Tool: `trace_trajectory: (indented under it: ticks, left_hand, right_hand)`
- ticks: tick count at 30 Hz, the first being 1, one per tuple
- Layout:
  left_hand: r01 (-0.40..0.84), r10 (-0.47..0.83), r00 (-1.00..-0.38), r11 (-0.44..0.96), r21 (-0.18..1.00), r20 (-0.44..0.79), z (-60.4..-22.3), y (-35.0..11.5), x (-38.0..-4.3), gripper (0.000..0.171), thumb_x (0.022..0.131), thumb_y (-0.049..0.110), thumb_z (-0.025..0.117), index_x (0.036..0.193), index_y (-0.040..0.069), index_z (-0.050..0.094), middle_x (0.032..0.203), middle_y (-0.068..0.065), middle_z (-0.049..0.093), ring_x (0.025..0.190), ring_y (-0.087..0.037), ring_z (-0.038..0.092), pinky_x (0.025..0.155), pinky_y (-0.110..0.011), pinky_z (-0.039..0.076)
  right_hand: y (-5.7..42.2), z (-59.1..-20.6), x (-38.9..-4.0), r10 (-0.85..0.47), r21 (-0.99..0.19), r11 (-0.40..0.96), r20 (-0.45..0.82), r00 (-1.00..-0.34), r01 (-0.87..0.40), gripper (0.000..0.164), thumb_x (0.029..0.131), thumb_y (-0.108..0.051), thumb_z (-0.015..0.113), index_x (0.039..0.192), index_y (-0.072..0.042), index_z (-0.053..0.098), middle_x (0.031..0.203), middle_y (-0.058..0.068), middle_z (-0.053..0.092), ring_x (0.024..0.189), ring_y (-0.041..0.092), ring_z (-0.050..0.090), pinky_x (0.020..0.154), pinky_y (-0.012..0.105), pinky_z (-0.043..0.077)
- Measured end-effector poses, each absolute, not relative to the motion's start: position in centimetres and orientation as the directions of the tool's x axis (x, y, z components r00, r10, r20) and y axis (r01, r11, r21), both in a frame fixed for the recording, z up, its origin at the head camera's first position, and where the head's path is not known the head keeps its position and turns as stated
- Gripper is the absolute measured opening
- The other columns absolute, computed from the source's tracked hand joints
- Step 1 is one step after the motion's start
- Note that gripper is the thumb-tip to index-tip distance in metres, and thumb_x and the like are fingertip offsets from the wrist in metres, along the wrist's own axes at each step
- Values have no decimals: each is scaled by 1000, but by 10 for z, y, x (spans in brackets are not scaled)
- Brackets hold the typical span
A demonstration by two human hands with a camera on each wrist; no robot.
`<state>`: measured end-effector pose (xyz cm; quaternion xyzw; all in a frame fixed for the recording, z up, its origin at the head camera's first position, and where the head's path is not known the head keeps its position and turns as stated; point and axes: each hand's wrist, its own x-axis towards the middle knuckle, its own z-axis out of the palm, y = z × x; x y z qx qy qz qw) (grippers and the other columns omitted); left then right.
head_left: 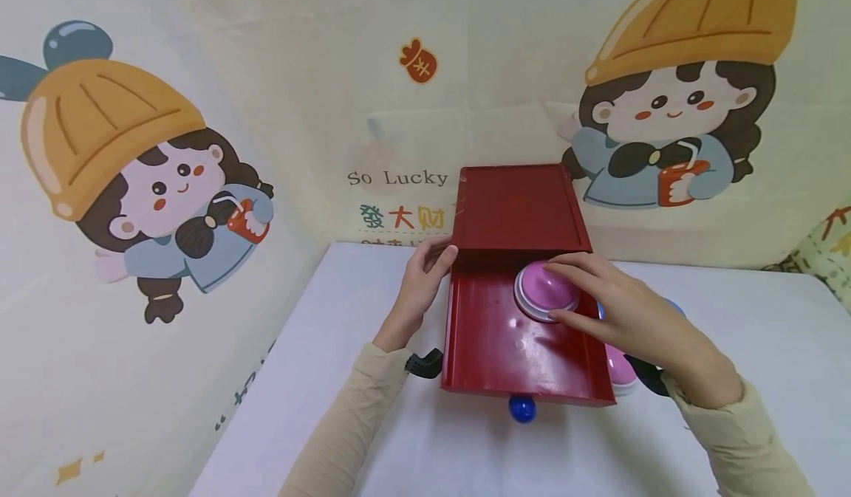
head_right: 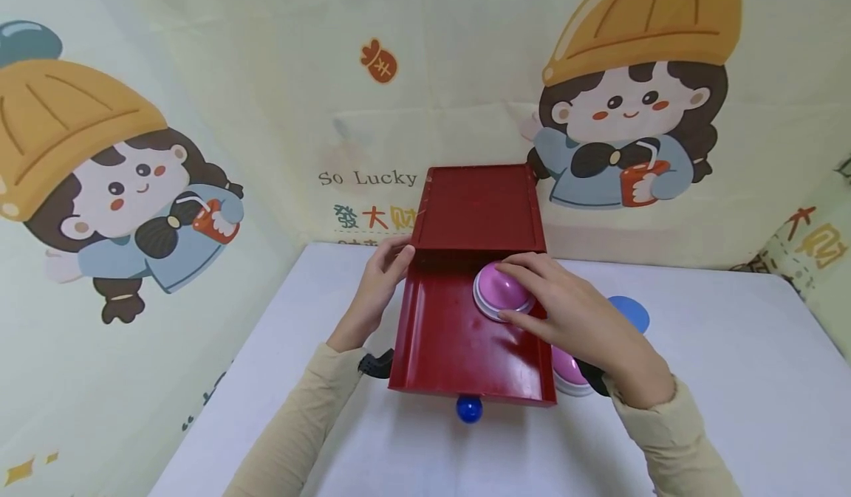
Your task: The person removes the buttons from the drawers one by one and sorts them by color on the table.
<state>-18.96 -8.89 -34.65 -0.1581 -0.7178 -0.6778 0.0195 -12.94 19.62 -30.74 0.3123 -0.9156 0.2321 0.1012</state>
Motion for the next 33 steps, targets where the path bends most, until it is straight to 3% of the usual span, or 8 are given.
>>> trace_trajectory:
  ticks: [7, 18, 33]
  left_hand:
    - [262, 209, -946, 46, 964, 247, -346, -90, -188, 40, 94, 25, 53, 129, 7, 46, 125, -8, 51, 114, -16, 52, 95, -31, 45]
    - [268, 192, -948, 50, 962, 254, -370, -95, -201, 42, 90, 39, 56, 127, 21, 49, 123, 1, 54, 112, -13, 53, 93, -32, 46]
    - [253, 171, -955, 48, 966, 241, -368, -91, -204, 44, 88, 43, 57, 126, 22, 50, 122, 2, 54, 111, -13, 53, 93, -32, 46]
  right_hand:
    - [192, -310, -134, -536, -320, 718, 314, -784, -619, 64, 74, -29, 78, 130, -14, 51, 128, 6, 48, 113, 26, 48, 75, 44, 54]
    - [183, -313, -137, -567, -246, 725, 319, -760, -644, 68, 67, -28, 82, 126, -9, 54, 127, 9, 50, 113, 28, 49, 75, 45, 54]
    - [183, -311, -151, -620, -161, 720, 287, -730, -675, 71, 65, -28, 84, 126, -8, 54, 127, 12, 50, 116, 30, 45, 80, 49, 51]
